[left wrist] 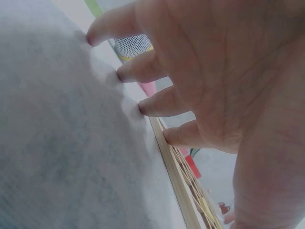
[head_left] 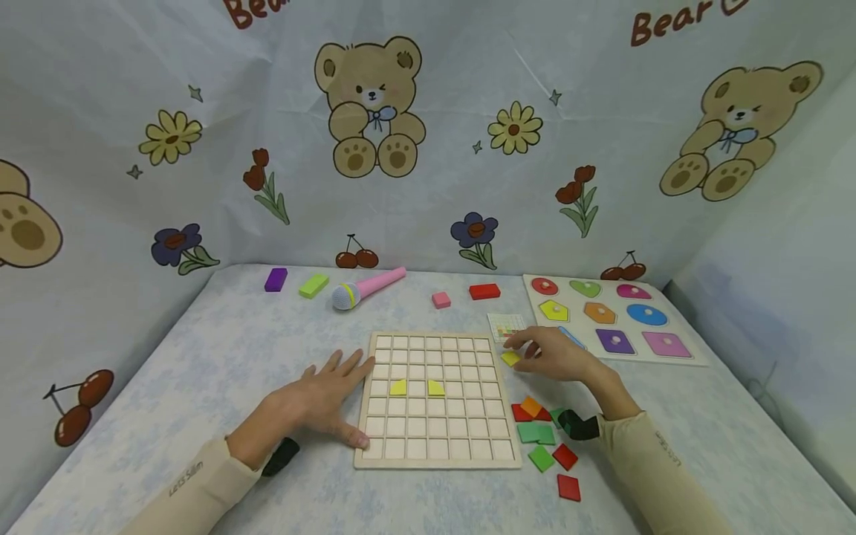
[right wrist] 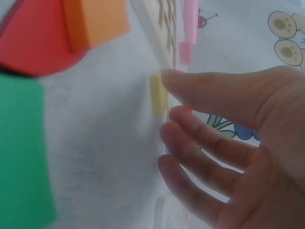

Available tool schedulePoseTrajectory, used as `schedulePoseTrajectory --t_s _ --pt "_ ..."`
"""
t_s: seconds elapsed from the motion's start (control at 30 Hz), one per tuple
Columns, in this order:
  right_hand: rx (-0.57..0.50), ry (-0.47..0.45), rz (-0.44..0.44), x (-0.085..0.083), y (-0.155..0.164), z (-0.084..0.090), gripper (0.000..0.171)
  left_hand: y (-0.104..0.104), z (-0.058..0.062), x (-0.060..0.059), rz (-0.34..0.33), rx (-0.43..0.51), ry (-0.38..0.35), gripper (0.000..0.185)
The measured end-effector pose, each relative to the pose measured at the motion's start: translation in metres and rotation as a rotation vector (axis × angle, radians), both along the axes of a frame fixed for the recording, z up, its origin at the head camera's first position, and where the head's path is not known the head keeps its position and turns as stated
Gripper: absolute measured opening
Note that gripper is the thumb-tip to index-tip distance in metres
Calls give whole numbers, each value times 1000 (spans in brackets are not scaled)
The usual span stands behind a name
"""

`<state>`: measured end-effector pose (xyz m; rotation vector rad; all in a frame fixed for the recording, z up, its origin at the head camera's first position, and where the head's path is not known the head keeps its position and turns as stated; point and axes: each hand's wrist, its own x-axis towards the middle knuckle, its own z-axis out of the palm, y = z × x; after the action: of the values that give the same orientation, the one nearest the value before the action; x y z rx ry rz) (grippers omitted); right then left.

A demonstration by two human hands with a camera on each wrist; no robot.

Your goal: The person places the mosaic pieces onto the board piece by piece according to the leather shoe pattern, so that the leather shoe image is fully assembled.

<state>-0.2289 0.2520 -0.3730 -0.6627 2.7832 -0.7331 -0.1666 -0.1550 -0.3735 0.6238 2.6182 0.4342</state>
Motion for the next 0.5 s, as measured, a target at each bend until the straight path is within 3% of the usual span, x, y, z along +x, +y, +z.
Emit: schedulePoseTrajectory --t_s 0.2,0.5 --pt "5 -77 -14 -3 1 -5 32 -1 -2 1 2 -7 -1 128" --pt "42 -12 -17 -8 0 -9 20 -1 -2 -1 -9 -21 -1 128"
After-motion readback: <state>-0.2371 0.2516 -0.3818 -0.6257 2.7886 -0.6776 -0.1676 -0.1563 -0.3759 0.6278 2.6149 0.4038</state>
